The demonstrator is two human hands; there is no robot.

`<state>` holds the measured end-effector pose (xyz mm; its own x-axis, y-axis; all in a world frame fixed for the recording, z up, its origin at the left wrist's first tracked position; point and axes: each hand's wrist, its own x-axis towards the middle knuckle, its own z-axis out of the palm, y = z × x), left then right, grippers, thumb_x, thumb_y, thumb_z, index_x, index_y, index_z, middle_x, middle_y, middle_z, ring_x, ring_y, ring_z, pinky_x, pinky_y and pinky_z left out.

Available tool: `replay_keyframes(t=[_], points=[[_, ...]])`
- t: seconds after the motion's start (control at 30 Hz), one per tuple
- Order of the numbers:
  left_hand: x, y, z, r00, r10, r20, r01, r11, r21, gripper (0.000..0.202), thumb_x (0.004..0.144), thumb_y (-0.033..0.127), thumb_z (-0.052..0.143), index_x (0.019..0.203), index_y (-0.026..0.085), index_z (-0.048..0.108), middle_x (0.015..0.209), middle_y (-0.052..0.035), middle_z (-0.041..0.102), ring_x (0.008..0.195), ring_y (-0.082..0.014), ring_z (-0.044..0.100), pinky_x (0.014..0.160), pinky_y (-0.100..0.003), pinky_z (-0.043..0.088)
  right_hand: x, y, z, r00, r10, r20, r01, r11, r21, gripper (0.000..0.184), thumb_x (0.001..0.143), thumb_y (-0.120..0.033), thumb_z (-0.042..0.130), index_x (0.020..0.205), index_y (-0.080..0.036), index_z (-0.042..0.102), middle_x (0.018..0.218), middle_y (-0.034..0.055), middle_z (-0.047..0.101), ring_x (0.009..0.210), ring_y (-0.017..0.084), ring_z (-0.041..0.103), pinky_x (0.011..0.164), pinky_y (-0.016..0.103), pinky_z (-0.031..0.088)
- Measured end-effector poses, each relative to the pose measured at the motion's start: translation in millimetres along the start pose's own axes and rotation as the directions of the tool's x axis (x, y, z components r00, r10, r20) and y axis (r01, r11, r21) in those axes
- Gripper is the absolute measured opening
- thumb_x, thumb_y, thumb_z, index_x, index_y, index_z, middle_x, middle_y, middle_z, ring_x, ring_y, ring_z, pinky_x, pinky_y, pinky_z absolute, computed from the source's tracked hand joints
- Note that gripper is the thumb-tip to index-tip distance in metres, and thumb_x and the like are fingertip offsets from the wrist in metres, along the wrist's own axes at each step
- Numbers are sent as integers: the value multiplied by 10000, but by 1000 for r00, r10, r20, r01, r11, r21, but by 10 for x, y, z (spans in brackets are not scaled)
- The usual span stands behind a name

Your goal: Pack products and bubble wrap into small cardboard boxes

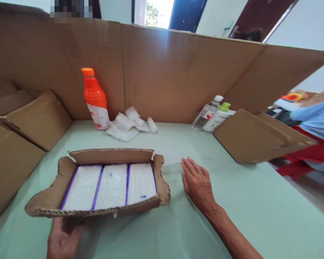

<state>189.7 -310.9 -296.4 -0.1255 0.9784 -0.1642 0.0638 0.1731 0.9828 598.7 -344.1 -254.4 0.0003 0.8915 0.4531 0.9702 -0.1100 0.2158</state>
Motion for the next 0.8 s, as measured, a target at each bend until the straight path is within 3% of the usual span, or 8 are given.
replay_keyframes(t=[0.13, 0.27, 0.37, 0.47, 0.57, 0.7, 0.8], points=[[12, 196, 1, 997, 7, -77, -3, 998, 62, 604, 720, 421, 753, 1264, 233, 568, 1007, -54, 691, 1033, -273, 661, 992, -415, 512, -725, 292, -327, 981, 125, 149, -112, 989, -95, 328, 960, -148, 423, 1145, -152, 693, 1344, 136, 671, 1342, 320, 533, 962, 470, 456], [27, 283, -22, 998, 25, -51, -22, 998, 66, 593, 689, 401, 766, 1227, 241, 574, 1095, -55, 669, 1131, -293, 619, 1105, -483, 406, -924, 284, -568, 966, 240, 96, -242, 970, 17, 299, 962, -209, 451, 1082, -189, 725, 1329, 129, 671, 1329, 332, 542, 986, 507, 480], [34, 304, -81, 997, 76, 14, -77, 994, 81, 662, 673, 379, 779, 1283, 263, 549, 1189, -52, 656, 1193, -279, 595, 1117, -435, 396, -790, -46, -655, 983, 160, 91, -182, 919, 349, 311, 977, -278, 487, 1219, -232, 678, 1362, 105, 650, 1306, 292, 571, 1044, 498, 491], [48, 330, -140, 994, 65, 86, -69, 996, 49, 698, 639, 338, 806, 1283, 250, 552, 1208, -62, 664, 1185, -260, 610, 1050, -357, 458, -602, -533, -664, 983, 21, 184, -137, 750, 647, 503, 963, -351, 547, 1455, -252, 501, 1460, 120, 574, 1301, 281, 579, 1061, 476, 509], [90, 381, -132, 994, 57, 98, -59, 998, 11, 686, 631, 336, 814, 1255, 210, 558, 1173, -86, 676, 1159, -263, 626, 1003, -342, 489, -418, -921, -617, 970, -71, 234, -152, 574, 805, 658, 933, -430, 601, 1522, -219, 398, 1443, 161, 574, 1246, 316, 608, 1011, 497, 541], [246, 493, 48, 991, 57, 124, -58, 998, 7, 640, 632, 349, 808, 1197, 197, 549, 1096, -72, 673, 1076, -243, 644, 936, -324, 508, -114, -1088, -508, 969, -11, 246, -221, 405, 887, 532, 950, -375, 565, 1448, -223, 455, 1312, 138, 654, 1156, 303, 638, 979, 496, 538], [447, 568, 287, 977, 142, 159, -142, 990, -6, 553, 664, 339, 783, 1145, 211, 543, 1098, -52, 657, 1027, -206, 634, 908, -301, 499, 145, -1030, -405, 962, 46, 270, -267, 368, 890, 477, 935, -357, 557, 1378, -188, 503, 1298, 141, 658, 1148, 305, 632, 969, 483, 531]])
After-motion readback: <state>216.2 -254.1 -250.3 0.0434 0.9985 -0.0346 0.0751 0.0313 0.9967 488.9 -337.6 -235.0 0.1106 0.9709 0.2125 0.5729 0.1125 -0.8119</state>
